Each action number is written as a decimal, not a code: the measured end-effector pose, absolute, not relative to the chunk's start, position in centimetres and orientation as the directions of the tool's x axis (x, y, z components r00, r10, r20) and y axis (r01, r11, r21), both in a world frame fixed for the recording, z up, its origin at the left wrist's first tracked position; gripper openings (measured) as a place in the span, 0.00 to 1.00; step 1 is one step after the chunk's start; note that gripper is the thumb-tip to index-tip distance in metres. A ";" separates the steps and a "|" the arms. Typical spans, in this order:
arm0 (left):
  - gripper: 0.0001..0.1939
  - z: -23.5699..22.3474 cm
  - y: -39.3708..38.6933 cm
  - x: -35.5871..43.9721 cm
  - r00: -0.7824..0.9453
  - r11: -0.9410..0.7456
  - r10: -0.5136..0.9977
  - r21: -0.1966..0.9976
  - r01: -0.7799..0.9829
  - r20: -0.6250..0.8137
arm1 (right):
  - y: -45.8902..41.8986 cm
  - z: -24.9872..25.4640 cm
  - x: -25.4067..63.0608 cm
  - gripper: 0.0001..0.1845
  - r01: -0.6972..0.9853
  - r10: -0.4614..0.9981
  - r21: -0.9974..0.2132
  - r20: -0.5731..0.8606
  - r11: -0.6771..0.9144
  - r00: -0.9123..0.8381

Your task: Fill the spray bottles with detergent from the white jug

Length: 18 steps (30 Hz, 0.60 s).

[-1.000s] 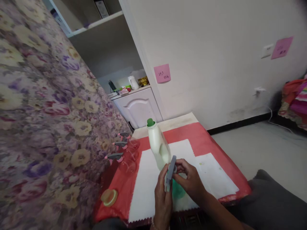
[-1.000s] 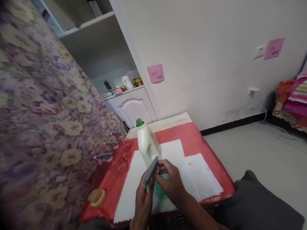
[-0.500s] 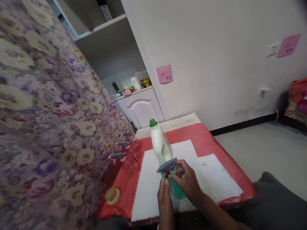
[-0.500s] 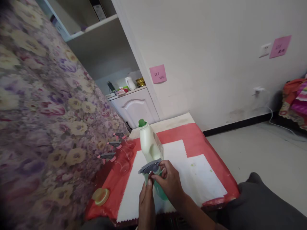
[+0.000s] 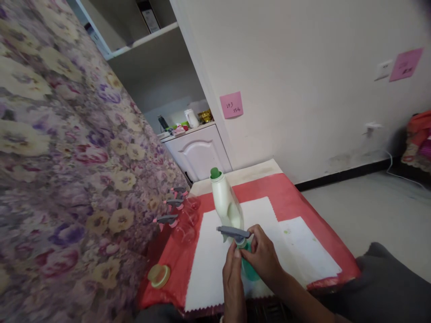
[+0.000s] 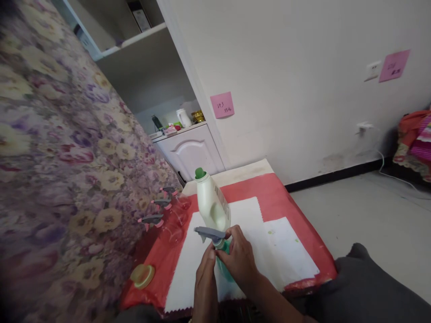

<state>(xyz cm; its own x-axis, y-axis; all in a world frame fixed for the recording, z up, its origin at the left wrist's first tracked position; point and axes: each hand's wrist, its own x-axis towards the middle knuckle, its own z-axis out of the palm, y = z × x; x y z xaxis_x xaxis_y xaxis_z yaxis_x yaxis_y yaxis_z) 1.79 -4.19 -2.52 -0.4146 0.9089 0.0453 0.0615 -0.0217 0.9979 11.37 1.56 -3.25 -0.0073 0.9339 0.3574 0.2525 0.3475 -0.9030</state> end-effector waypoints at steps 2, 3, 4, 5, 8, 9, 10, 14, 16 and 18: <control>0.24 -1.7 -3.8 2.0 -0.340 -0.057 0.936 0.994 0.094 0.085 | 1.5 -3.3 11.4 0.12 0.235 0.926 -0.897 0.375 0.375 -0.045; 0.23 -1.4 -3.5 2.0 -0.317 -0.075 0.942 0.990 0.116 0.109 | 1.5 -3.3 11.4 0.11 0.224 0.919 -0.892 0.390 0.393 -0.062; 0.22 -1.1 -3.2 1.9 -0.300 -0.093 0.945 0.985 0.144 0.133 | 1.5 -3.4 11.4 0.10 0.215 0.911 -0.885 0.405 0.412 -0.077; 0.20 -0.9 -2.9 1.8 -0.288 -0.108 0.945 0.979 0.172 0.154 | 1.4 -3.4 11.4 0.10 0.211 0.904 -0.879 0.419 0.427 -0.084; 0.16 -0.5 -2.4 1.4 -0.268 -0.134 0.943 0.963 0.235 0.197 | 1.5 -3.4 11.6 0.12 0.233 0.893 -0.862 0.441 0.450 -0.091; 0.15 -0.4 -2.3 1.3 -0.262 -0.142 0.942 0.958 0.249 0.208 | 1.5 -3.5 11.7 0.13 0.249 0.891 -0.856 0.444 0.454 -0.096; 0.15 -0.3 -2.3 1.2 -0.262 -0.149 0.940 0.954 0.259 0.218 | 1.6 -3.5 11.8 0.14 0.266 0.890 -0.850 0.445 0.455 -0.101; 0.16 0.6 -2.6 0.8 -0.275 -0.168 0.932 0.954 0.248 0.236 | 2.0 -3.6 12.3 0.14 0.317 0.901 -0.843 0.413 0.434 -0.136; 0.16 1.4 -2.8 0.4 -0.293 -0.179 0.927 0.963 0.202 0.234 | 2.1 -3.6 12.6 0.13 0.328 0.910 -0.849 0.383 0.414 -0.159; 0.18 2.5 -3.1 -0.3 -0.336 -0.202 0.910 0.968 0.151 0.243 | 2.1 -3.5 12.7 0.14 0.327 0.916 -0.857 0.357 0.399 -0.184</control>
<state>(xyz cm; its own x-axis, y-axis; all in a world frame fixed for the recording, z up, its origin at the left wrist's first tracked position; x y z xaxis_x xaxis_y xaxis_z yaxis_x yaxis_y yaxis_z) -0.26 -3.14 2.46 -0.3365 0.9099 0.2426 0.1512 -0.2021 0.9676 12.70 2.06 -3.53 -0.1838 0.9159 0.3569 0.3266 0.3993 -0.8567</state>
